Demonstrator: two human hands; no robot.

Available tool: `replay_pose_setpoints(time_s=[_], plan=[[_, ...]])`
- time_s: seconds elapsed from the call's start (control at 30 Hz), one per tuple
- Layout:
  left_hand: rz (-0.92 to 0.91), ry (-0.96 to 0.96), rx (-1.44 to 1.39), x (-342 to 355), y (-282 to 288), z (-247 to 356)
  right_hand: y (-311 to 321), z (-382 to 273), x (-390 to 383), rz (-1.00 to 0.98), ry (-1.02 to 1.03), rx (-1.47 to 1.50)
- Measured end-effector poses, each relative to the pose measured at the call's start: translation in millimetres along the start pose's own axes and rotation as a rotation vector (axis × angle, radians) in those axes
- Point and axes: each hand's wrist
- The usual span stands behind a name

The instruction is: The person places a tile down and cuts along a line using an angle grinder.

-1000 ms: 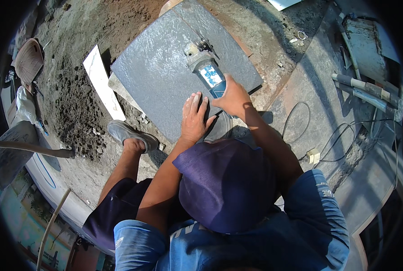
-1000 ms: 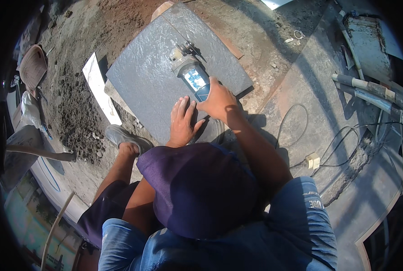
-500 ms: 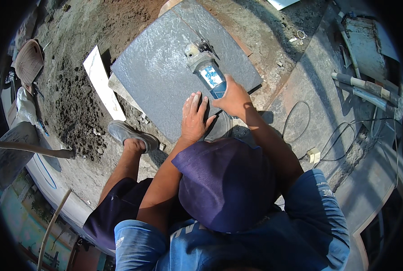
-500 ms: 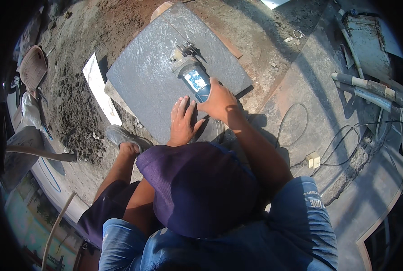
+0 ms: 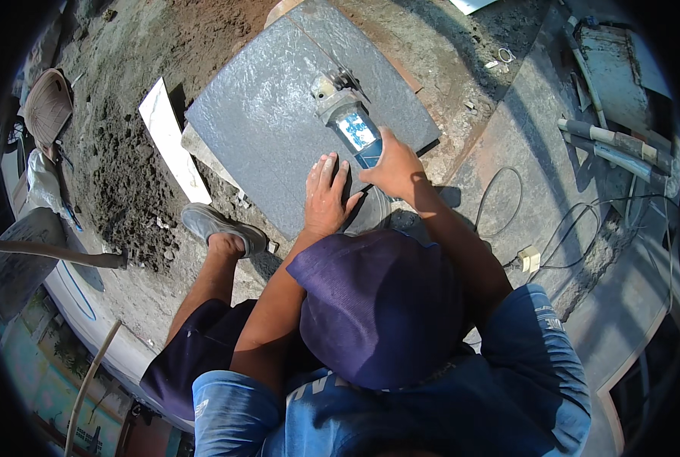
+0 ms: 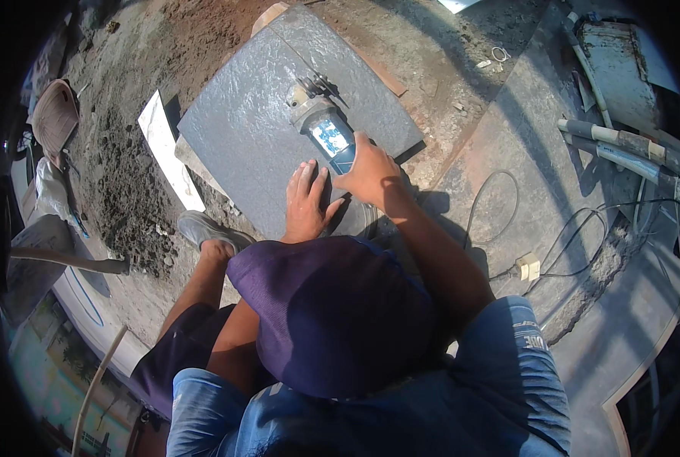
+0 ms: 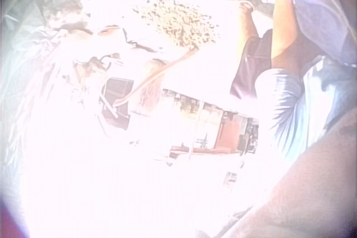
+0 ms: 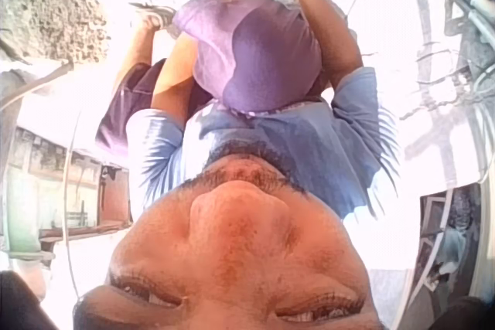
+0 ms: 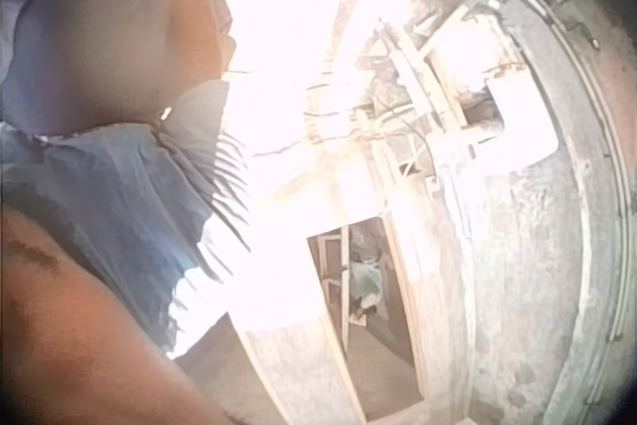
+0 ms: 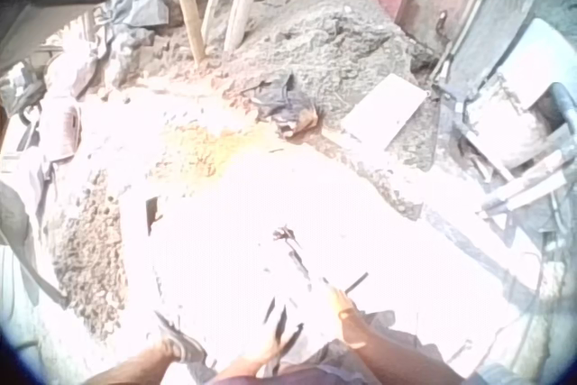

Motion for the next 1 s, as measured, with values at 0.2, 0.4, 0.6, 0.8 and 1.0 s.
replay_pose_setpoints(time_s=[0.2, 0.4, 0.6, 0.8, 1.0], plan=[[-0.003, -0.002, -0.004, 0, 1, 0, 1, 1, -2, 0.004, -0.002, -0.004], [0.006, 0.005, -0.013, 0, 1, 0, 0, 3, -1, -0.011, -0.010, -0.006], [0.006, 0.007, -0.012, 0, 1, 1, 1, 4, -2, -0.003, 0.008, 0.014], [-0.005, 0.014, -0.017, 0, 1, 1, -1, 8, -3, -0.003, 0.002, 0.016], [-0.004, 0.012, -0.012, -1, -1, 0, -3, 9, -5, 0.053, 0.012, 0.012]])
Point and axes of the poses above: each hand's wrist, its own x-axis towards the middle knuckle, its own y-axis out of the back of the hand, z = x × y, and after that the axes turned 6 degrees about -y, right-handed
